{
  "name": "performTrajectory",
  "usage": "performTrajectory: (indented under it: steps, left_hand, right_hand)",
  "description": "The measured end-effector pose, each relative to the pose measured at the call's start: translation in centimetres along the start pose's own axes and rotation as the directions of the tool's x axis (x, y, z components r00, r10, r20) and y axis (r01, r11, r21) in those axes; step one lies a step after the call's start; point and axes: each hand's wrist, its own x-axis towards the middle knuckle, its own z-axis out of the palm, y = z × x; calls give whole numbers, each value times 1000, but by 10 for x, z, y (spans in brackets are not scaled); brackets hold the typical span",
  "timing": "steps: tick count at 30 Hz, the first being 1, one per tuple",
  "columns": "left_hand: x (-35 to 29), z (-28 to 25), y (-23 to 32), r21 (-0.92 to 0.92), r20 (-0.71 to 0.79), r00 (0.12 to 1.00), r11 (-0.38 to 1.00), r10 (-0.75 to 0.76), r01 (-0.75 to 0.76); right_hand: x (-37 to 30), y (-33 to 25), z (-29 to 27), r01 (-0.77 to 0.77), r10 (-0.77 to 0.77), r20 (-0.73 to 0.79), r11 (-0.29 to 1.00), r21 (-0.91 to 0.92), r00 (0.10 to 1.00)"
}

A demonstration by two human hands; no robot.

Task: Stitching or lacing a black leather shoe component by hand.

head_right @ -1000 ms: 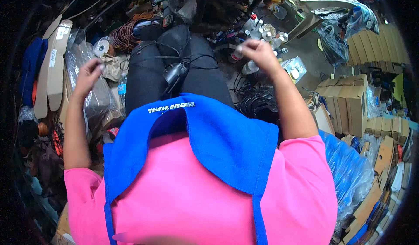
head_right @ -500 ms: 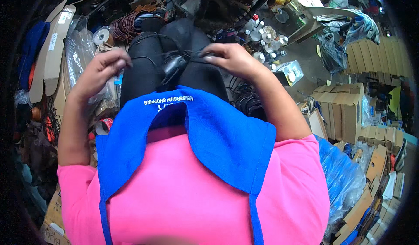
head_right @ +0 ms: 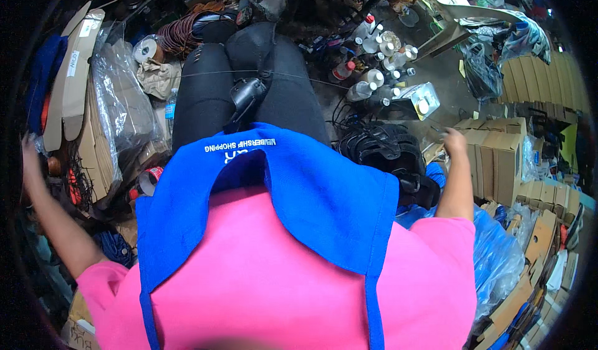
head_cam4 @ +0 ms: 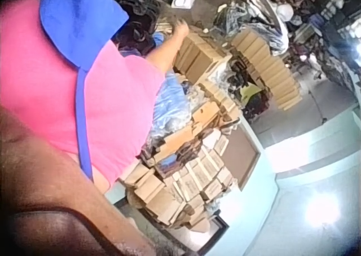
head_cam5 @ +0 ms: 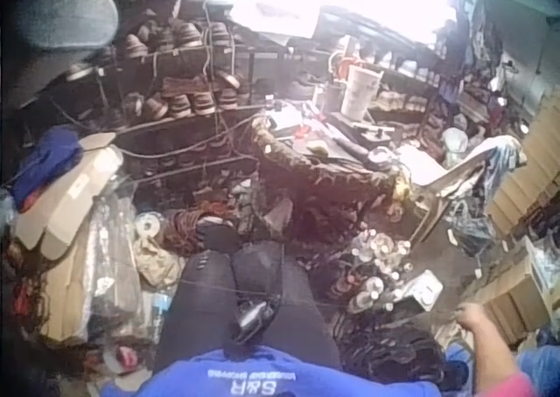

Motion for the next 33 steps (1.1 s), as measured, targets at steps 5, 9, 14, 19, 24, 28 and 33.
performTrajectory:
  steps: [5,9,14,19,24,28,33]
  left_hand:
    - [-95,14,243,-798,-3,782,470,623,-377]
    - [-134,-4,356,-881,-189,469,62,863,-469]
    - [-125,9,410,-894,-95,296,49,950,-446]
    - [-119,18,418,-936,-20,166,40,986,-350]
    - [-115,33,419,-995,94,5,94,996,-10]
    - [-111,33,418,-994,108,-81,109,991,9]
    - [-109,35,419,-992,123,-166,122,978,-16]
  right_hand:
    - [-40,-237,-44,673,-720,-20,637,376,693]
    - [-82,-348,-98,683,-780,-265,265,681,567]
    - [-68,-381,-95,712,-817,-256,244,658,516]
    - [-68,-386,-87,777,-862,-272,197,599,428]
    - [-78,-387,-70,764,-799,-393,124,633,455]
    - [-89,-383,-64,790,-737,-495,84,607,459]
    - [-98,-382,-63,891,-714,-581,137,432,391]
